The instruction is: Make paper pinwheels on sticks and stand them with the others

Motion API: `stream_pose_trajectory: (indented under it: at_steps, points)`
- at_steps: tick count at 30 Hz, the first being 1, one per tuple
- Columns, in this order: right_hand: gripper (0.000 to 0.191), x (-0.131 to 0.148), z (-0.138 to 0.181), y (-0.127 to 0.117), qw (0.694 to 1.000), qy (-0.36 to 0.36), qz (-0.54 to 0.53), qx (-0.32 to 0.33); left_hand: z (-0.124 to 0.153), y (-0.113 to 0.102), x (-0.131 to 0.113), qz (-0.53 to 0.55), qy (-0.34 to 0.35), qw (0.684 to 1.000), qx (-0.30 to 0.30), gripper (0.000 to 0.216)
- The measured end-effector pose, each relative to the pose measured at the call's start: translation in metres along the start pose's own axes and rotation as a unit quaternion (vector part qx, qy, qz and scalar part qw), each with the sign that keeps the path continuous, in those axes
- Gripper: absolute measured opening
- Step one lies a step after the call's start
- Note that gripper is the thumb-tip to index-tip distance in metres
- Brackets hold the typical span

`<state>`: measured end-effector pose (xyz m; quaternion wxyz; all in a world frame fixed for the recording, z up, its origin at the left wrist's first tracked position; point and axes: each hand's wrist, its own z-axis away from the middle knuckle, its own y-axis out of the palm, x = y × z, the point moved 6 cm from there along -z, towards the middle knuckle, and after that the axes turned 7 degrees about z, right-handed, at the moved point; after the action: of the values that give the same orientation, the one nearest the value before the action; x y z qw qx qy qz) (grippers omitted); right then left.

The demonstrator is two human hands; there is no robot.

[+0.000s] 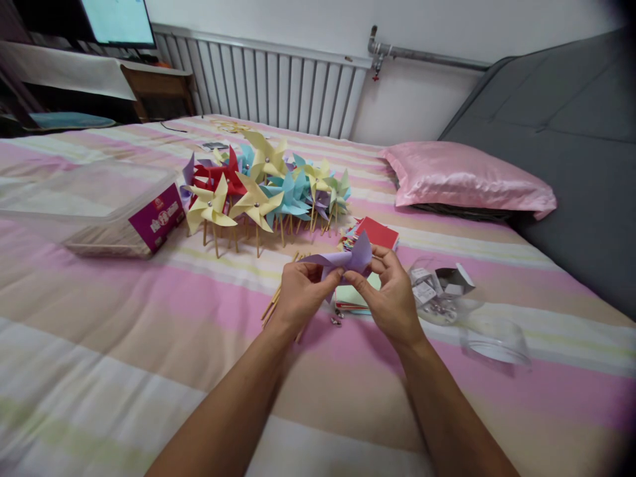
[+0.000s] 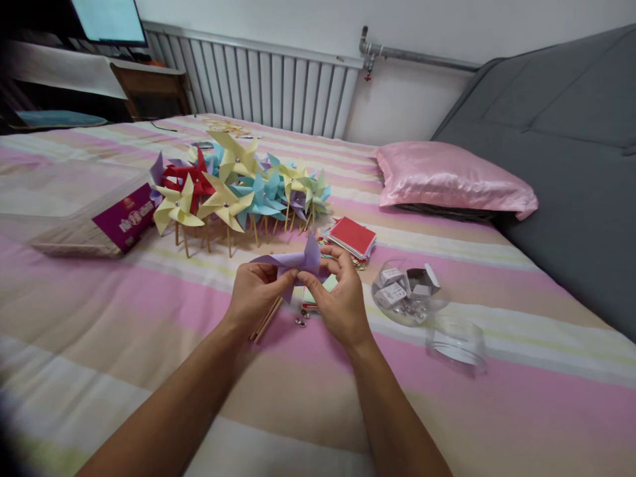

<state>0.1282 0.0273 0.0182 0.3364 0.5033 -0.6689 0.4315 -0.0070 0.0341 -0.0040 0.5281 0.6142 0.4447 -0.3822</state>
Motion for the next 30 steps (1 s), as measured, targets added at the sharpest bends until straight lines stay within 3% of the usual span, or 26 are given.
stream_pose_trajectory:
  at_steps: [6,20,30]
  points:
    - [0.010,0.007,-0.001,-0.001,0.996,-0.019,0.081,0.032,0.000,-0.003,0.005,-0.026,0.013,1.000,0.003,0.019]
    - [0.012,-0.003,0.000,-0.001,1.000,0.005,0.023,0.020,0.002,0.002,0.000,-0.006,0.024,1.000,-0.002,0.018]
    - [0.014,-0.002,-0.003,-0.006,0.996,-0.008,0.086,0.031,0.005,0.009,0.003,0.028,-0.014,1.000,0.005,0.015]
